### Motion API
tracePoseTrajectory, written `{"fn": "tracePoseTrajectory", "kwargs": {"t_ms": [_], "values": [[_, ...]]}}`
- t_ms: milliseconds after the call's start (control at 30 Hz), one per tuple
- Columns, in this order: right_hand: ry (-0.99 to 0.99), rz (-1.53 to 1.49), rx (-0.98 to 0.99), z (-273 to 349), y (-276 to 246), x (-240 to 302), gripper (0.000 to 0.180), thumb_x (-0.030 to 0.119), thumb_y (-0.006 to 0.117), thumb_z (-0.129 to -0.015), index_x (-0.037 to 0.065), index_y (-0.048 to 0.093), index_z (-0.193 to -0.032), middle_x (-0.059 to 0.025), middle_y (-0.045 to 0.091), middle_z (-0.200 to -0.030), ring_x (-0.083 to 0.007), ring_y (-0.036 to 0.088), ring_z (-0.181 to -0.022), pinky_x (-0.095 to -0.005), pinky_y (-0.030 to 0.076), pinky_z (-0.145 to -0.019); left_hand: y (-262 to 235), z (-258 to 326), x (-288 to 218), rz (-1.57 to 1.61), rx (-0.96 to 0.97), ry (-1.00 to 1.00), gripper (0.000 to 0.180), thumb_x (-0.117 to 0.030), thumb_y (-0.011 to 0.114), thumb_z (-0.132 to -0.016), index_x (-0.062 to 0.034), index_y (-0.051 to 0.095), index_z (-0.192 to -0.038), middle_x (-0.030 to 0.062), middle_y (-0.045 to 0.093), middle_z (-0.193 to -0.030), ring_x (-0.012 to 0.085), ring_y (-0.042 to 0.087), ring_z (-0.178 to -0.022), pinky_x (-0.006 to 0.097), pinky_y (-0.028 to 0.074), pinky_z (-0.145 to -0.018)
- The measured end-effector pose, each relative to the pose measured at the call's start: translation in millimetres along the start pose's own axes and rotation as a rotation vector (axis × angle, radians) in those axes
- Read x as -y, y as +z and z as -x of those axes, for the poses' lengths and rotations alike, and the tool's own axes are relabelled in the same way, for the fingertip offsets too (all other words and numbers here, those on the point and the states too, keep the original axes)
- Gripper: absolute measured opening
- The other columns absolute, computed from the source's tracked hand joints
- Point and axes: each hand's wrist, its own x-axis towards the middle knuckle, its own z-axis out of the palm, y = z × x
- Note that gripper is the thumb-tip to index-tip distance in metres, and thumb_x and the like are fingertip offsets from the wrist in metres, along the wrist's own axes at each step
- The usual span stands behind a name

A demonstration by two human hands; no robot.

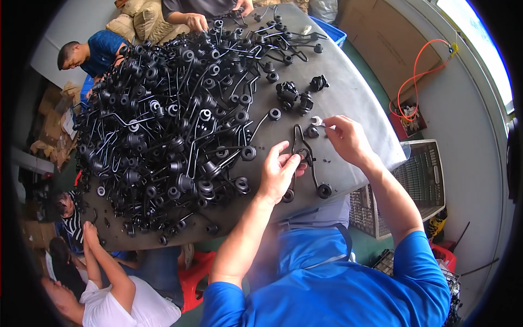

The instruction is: The recorder is assembling small black metal components at a workbench in a factory setting.

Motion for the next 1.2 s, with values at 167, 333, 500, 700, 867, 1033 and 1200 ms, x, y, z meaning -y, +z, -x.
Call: {"fn": "tracePoseTrajectory", "kwargs": {"t_ms": [167,333,500,700,867,1033,1200], "values": [[-0.376,0.211,0.057,-15,25,-18,0.029,0.004,0.063,-0.078,0.003,0.064,-0.107,-0.0160,0.064,-0.103,-0.0326,0.061,-0.095,-0.0396,0.050,-0.083,3,-4,0,-0.014,-0.002,0.009,0.053,-0.010,0.059,-0.092,0.0029,0.033,-0.136,0.0169,0.063,-0.103,0.0232,0.067,-0.085,0.031,0.057,-0.073],[-0.271,0.173,0.184,-22,30,-3,0.029,-0.003,0.062,-0.073,0.000,0.062,-0.102,-0.0162,0.059,-0.103,-0.0340,0.060,-0.097,-0.0398,0.050,-0.081,8,-1,-2,-0.026,-0.039,-0.002,0.053,-0.011,0.061,-0.091,0.0028,0.035,-0.135,0.0161,0.063,-0.102,0.0224,0.067,-0.082,0.031,0.057,-0.072],[-0.456,0.194,0.232,-12,25,-8,0.021,-0.005,0.059,-0.073,-0.001,0.061,-0.094,-0.0163,0.056,-0.097,-0.0360,0.058,-0.093,-0.0408,0.049,-0.078,2,2,1,0.049,-0.108,0.039,0.053,-0.012,0.062,-0.092,0.0025,0.035,-0.135,0.0154,0.064,-0.102,0.0220,0.067,-0.082,0.032,0.056,-0.073],[-0.474,0.095,0.124,15,12,-18,0.018,0.005,0.065,-0.076,-0.002,0.061,-0.093,-0.0190,0.058,-0.112,-0.0376,0.059,-0.097,-0.0409,0.050,-0.082,-5,1,2,0.059,-0.079,0.037,0.050,-0.012,0.060,-0.093,0.0012,0.036,-0.135,0.0158,0.064,-0.103,0.0225,0.067,-0.084,0.032,0.056,-0.073],[-0.345,0.117,-0.012,16,28,-27,0.018,0.005,0.068,-0.074,0.000,0.062,-0.090,-0.0163,0.061,-0.104,-0.0352,0.059,-0.096,-0.0408,0.049,-0.081,-6,0,-1,0.046,-0.053,0.033,0.049,-0.012,0.057,-0.094,0.0009,0.035,-0.136,0.0162,0.064,-0.103,0.0230,0.067,-0.084,0.033,0.057,-0.074],[-0.410,0.256,-0.134,17,38,-16,0.019,0.003,0.070,-0.071,0.003,0.063,-0.089,-0.0147,0.061,-0.099,-0.0335,0.058,-0.095,-0.0398,0.049,-0.079,-7,0,1,0.068,-0.040,0.029,0.049,-0.013,0.056,-0.095,0.0002,0.034,-0.136,0.0148,0.064,-0.104,0.0228,0.066,-0.085,0.033,0.057,-0.074],[0.010,-0.439,0.019,11,33,-7,0.017,0.001,0.066,-0.082,0.002,0.061,-0.097,-0.0025,0.062,-0.085,-0.0124,0.060,-0.076,-0.0267,0.050,-0.066,-13,-3,4,0.190,-0.001,0.026,0.053,-0.014,0.058,-0.094,0.0007,0.032,-0.138,0.0147,0.064,-0.102,0.0214,0.066,-0.084,0.032,0.056,-0.073]]}}
